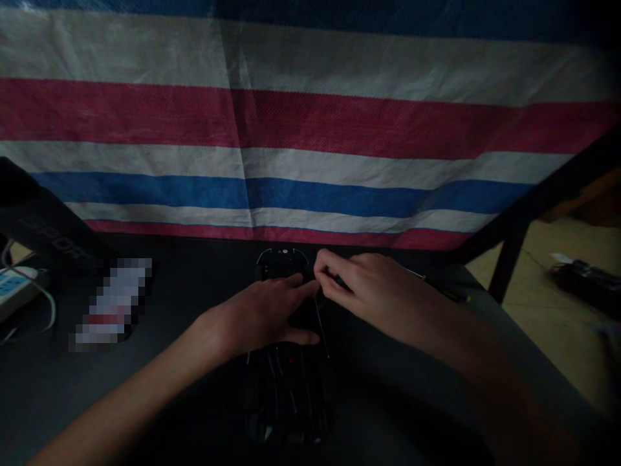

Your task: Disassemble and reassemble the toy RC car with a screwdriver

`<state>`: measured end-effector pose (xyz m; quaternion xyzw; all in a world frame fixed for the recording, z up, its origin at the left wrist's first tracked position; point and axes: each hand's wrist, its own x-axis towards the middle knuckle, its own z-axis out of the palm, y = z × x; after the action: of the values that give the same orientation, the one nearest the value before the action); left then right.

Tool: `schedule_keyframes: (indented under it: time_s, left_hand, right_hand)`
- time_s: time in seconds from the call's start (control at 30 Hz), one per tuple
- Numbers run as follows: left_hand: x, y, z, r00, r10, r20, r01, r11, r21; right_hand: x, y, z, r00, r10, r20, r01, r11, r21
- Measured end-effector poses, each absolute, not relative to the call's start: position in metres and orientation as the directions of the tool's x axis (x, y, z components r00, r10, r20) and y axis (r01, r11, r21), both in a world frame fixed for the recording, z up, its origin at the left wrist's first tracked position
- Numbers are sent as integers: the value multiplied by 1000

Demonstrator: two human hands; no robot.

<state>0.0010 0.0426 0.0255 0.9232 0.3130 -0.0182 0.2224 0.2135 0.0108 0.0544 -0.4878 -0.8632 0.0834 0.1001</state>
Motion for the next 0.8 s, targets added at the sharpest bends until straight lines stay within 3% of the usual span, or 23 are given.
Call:
schedule_keyframes:
  time_s: [0.1, 0.37, 0.67, 0.8]
  left_hand:
    - [2, 43, 26, 808, 564, -170, 580, -712, 395]
    - [3, 40, 30, 786, 585, -197, 611, -689, 391]
    - [2, 42, 23, 802, 576, -156, 584, -705, 402]
    - [2, 42, 25, 804, 571, -166, 581, -694, 426]
  right_hand:
    - [217, 12, 53, -571, 806, 158, 741, 588, -324]
    - [210, 10, 53, -549, 812, 199, 741, 583, -334]
    - [206, 15, 51, -480, 865, 143, 855, 498, -144]
    - [211, 13, 51, -539, 827, 161, 783, 563, -265]
